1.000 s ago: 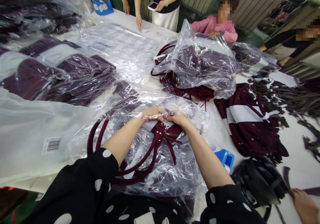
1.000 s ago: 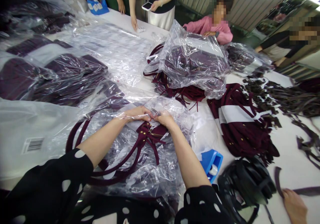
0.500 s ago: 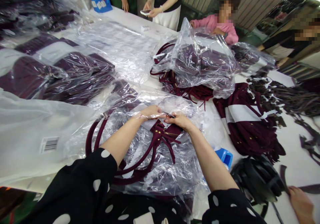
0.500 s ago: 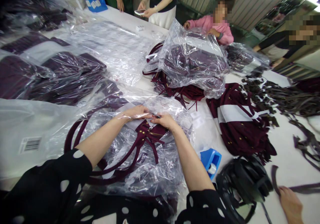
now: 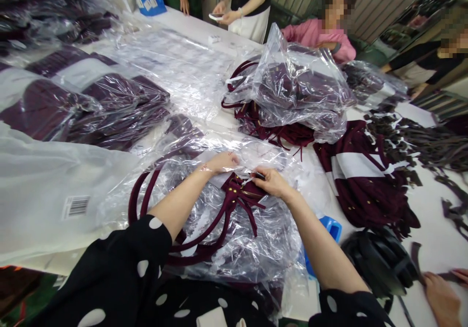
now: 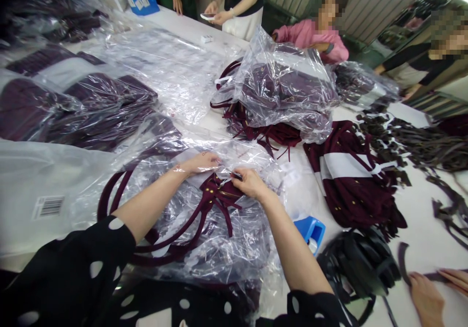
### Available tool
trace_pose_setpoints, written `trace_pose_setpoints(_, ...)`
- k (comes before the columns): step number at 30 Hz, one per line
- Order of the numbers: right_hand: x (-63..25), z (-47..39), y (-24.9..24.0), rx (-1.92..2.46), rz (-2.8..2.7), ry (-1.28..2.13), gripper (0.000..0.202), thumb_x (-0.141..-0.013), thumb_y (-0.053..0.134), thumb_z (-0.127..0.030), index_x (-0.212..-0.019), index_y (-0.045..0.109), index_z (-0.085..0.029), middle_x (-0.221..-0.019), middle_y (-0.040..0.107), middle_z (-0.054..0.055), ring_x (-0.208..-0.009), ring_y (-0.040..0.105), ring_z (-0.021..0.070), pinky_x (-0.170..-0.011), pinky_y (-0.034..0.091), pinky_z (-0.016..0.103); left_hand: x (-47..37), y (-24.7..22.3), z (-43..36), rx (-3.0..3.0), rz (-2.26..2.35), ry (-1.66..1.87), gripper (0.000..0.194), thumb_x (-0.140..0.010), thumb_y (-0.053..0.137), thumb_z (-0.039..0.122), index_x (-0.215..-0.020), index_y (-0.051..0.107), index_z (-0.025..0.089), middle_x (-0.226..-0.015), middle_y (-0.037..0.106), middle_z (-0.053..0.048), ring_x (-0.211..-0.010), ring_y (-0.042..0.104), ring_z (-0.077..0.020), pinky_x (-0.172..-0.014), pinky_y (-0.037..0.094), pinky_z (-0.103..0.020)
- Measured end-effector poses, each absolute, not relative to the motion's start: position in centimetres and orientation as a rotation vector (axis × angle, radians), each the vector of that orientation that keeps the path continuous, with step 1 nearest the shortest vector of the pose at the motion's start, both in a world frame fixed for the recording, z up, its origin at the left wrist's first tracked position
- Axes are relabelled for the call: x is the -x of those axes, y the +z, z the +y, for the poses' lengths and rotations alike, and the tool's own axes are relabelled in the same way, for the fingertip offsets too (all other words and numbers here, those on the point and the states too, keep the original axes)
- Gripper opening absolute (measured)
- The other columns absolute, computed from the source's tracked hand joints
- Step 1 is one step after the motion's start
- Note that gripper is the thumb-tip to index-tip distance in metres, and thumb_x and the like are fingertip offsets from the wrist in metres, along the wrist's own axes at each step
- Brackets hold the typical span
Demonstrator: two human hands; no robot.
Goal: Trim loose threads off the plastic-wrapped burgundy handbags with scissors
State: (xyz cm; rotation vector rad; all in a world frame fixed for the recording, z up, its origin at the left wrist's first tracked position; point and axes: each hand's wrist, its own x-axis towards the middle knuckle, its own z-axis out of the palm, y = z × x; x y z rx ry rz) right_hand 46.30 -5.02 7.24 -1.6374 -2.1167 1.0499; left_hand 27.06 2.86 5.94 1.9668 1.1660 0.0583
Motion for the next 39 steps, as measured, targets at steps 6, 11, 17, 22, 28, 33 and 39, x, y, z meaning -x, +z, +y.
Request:
trace_pose_setpoints(6,-45.7,-6.4,9.0,1.561,-2.392,0.621,0.017,-0.079,0.044,-0.019,-0.088,0.059,-0.015,-0.079,0.062,0.004,-0.071,0.055,0.0144,-0.066,0.037,0.024,-26.9,5.5,2.4,-1.938,1.28,0.102,0.03,-0.079,0.042,0.017,-0.101,0.062,0.014,-0.102,0.064,-0.007,-0.095,0.056,-0.0192,-0.082,0.04,-0.024)
trace_pose_setpoints(11,-43.3,-8.9,13.1,1.68,-2.756,0.282,0.018,-0.078,0.046,-0.017,-0.087,0.061,-0.015,-0.077,0.064,0.008,-0.065,0.054,0.0165,-0.06,0.032,0.027,-27.0,5.7,2.3,-2.016,1.256,0.081,0.029,-0.077,0.045,0.014,-0.101,0.06,0.013,-0.099,0.064,-0.008,-0.091,0.058,-0.0195,-0.078,0.042,-0.025)
trace_pose_setpoints(17,-43.7,-11.3,17.1,1.735,-2.457,0.993,0.021,-0.079,0.051,-0.024,-0.096,0.064,-0.02,-0.075,0.066,0.003,-0.067,0.058,0.0153,-0.06,0.037,0.024,-27.1,5.9,2.3,-2.054,1.272,0.043,0.03,-0.078,0.044,0.012,-0.102,0.061,0.012,-0.099,0.065,-0.009,-0.092,0.059,-0.0197,-0.077,0.042,-0.025)
trace_pose_setpoints(22,-44.9,-9.5,16.6,1.686,-2.189,1.197,0.019,-0.083,0.049,-0.028,-0.091,0.065,-0.021,-0.077,0.067,0.0,-0.068,0.059,0.0143,-0.061,0.04,0.023,-27.1,5.8,2.4,-2.065,1.278,0.053,0.029,-0.078,0.045,0.015,-0.102,0.061,0.013,-0.099,0.065,-0.009,-0.092,0.059,-0.0194,-0.077,0.042,-0.024)
trace_pose_setpoints(28,-44.7,-5.5,10.7,2.006,-2.01,0.647,0.03,-0.073,0.049,-0.016,-0.098,0.065,-0.018,-0.087,0.068,0.006,-0.079,0.06,0.0198,-0.071,0.042,0.028,-26.7,5.4,2.5,-2.024,1.153,0.127,0.022,-0.076,0.047,0.018,-0.089,0.065,0.013,-0.091,0.066,-0.008,-0.086,0.058,-0.0196,-0.075,0.041,-0.025)
trace_pose_setpoints(33,-44.8,-4.4,8.2,2.031,-1.882,0.833,0.04,-0.07,0.047,-0.019,-0.107,0.062,-0.021,-0.074,0.066,0.001,-0.066,0.058,0.0179,-0.064,0.043,0.027,-26.3,5.2,2.2,-1.977,1.071,0.176,0.022,-0.071,0.048,0.015,-0.085,0.065,0.015,-0.087,0.066,-0.004,-0.083,0.057,-0.0186,-0.074,0.041,-0.025)
trace_pose_setpoints(39,-44.2,-3.7,8.4,1.79,-1.963,0.773,0.033,-0.069,0.049,-0.016,-0.099,0.062,-0.02,-0.09,0.066,0.001,-0.081,0.058,0.0177,-0.075,0.042,0.027,-25.7,6.2,1.8,-1.863,0.818,0.236,0.023,-0.065,0.049,0.011,-0.08,0.066,0.015,-0.08,0.063,-0.001,-0.081,0.055,-0.0173,-0.075,0.04,-0.023)
